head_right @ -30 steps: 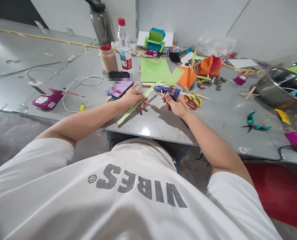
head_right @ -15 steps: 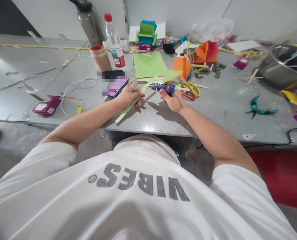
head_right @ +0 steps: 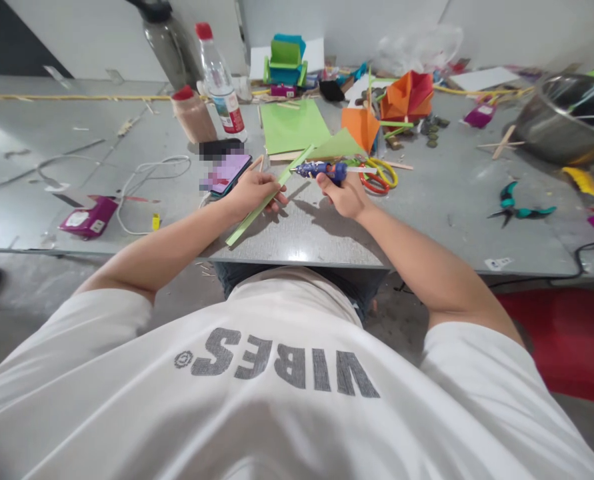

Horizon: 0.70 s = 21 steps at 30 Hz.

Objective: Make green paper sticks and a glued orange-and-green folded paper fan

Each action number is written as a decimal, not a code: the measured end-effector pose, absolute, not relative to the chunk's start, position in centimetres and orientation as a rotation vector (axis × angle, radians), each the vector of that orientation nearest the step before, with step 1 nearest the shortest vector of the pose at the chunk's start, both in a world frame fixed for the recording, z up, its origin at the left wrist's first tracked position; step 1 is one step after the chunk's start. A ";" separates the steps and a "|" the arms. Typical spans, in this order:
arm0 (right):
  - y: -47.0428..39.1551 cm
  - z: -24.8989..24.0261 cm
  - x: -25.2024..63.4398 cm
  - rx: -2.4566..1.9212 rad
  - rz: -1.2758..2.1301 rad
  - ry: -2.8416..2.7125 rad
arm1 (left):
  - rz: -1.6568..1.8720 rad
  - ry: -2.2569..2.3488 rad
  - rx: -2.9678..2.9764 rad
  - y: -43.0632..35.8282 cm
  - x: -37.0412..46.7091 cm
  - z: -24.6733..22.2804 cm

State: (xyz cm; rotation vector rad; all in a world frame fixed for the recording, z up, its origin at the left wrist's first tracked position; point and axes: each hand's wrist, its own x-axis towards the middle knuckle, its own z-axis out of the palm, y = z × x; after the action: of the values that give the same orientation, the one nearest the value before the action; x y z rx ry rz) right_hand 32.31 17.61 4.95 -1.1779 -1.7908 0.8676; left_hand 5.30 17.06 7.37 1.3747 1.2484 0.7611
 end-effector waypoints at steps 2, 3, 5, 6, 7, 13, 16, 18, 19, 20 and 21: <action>17.6 4.9 32.3 -1.173 0.841 -1.795 | 0.762 1.257 1.375 17.1 5.3 7.3; 17.6 4.9 32.3 -1.169 0.829 -1.801 | 0.763 1.261 1.373 17.1 5.3 7.3; 17.6 5.1 32.3 -1.169 0.814 -1.811 | 0.765 1.266 1.371 17.1 5.3 7.2; 17.5 5.2 32.2 -1.173 0.810 -1.811 | 0.765 1.263 1.371 17.1 5.3 7.3; 17.5 5.3 32.2 -1.179 0.809 -1.807 | 0.765 1.260 1.372 17.1 5.3 7.3; 17.3 6.0 32.1 -1.229 0.800 -1.776 | 0.774 1.272 1.377 17.1 5.3 7.3; 17.6 6.0 32.4 -1.230 0.789 -1.779 | 0.773 1.267 1.379 17.2 5.2 7.1; 17.8 5.8 32.7 -1.207 0.776 -1.777 | 0.777 1.258 1.384 17.2 5.2 7.0; 17.9 5.8 32.8 -1.195 0.770 -1.775 | 0.777 1.254 1.386 17.3 5.2 7.0; 18.0 5.7 32.9 -1.188 0.767 -1.773 | 0.774 1.253 1.388 17.3 5.2 7.0; 18.1 5.6 33.0 -1.189 0.763 -1.770 | 0.771 1.254 1.388 17.2 5.2 7.0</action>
State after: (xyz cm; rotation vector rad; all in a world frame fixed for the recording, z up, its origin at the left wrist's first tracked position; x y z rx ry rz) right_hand 33.00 18.08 5.62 -1.1890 -1.7703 0.7631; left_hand 5.16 17.25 7.04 1.3881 1.2538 0.7711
